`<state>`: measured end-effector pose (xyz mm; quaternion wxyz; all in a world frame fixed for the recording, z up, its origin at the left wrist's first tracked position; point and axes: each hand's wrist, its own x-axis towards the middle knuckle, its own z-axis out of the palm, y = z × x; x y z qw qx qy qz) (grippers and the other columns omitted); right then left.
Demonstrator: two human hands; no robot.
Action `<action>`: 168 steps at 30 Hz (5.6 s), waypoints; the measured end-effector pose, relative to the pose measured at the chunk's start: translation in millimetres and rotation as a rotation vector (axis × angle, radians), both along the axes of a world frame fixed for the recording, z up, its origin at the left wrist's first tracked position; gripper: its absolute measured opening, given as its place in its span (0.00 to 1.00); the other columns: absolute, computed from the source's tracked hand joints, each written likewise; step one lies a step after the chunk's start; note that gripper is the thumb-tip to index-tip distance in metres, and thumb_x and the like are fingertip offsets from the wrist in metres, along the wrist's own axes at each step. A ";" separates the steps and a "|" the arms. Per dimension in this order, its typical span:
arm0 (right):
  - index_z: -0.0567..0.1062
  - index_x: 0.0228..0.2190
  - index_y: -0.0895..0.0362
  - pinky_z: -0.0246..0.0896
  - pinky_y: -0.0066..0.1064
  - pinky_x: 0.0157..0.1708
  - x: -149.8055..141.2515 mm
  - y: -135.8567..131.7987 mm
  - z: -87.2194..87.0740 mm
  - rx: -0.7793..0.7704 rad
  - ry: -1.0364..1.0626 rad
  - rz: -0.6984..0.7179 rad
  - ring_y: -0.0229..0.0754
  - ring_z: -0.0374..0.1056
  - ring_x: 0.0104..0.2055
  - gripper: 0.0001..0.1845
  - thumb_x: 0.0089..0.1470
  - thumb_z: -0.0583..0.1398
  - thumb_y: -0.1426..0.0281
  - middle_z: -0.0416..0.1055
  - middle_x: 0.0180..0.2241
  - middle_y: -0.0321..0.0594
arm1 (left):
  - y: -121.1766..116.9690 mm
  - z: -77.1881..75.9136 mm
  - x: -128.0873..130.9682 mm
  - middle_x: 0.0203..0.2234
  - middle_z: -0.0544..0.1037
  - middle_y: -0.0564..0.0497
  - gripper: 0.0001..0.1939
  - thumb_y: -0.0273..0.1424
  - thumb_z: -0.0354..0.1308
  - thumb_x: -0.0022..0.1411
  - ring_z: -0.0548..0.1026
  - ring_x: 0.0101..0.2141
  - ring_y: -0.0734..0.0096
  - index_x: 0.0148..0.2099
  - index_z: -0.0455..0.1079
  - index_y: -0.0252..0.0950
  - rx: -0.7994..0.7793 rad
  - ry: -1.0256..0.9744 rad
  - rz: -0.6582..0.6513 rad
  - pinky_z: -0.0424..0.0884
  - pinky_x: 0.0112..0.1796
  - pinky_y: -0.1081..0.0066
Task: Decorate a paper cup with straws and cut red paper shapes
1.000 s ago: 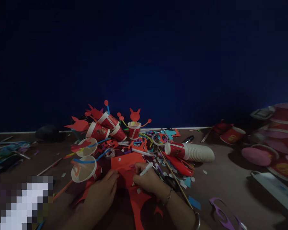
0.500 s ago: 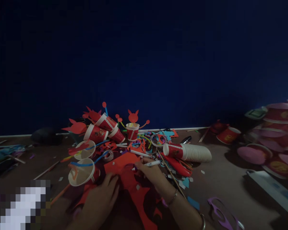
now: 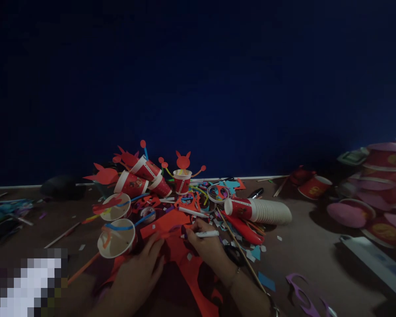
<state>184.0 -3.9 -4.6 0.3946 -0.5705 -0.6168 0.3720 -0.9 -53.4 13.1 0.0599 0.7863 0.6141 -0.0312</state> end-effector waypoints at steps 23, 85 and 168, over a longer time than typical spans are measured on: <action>0.61 0.17 0.54 0.50 0.25 0.19 0.1 -1.5 -2.4 -0.046 -0.011 0.028 0.35 0.55 0.19 0.10 0.46 0.55 0.67 0.60 0.15 0.30 | 1.4 8.2 -1.1 0.60 0.58 0.46 0.21 0.28 0.43 0.62 0.78 0.32 0.64 0.58 0.59 0.37 -0.082 -0.057 0.011 0.76 0.30 0.63; 0.59 0.15 0.54 0.49 0.24 0.15 1.4 -6.2 -1.9 -0.073 0.018 0.115 0.35 0.59 0.16 0.06 0.37 0.53 0.73 0.63 0.13 0.31 | 1.6 8.2 -0.4 0.59 0.59 0.40 0.22 0.28 0.42 0.62 0.78 0.31 0.65 0.57 0.59 0.36 -0.095 -0.023 0.001 0.75 0.31 0.64; 0.58 0.16 0.53 0.46 0.25 0.18 -5.5 -13.7 5.5 -0.037 -0.066 0.058 0.33 0.51 0.18 0.14 0.43 0.58 0.65 0.56 0.14 0.28 | -9.6 0.0 -1.5 0.59 0.60 0.46 0.26 0.20 0.44 0.55 0.76 0.38 0.64 0.55 0.63 0.44 -0.112 -0.041 -0.170 0.73 0.33 0.69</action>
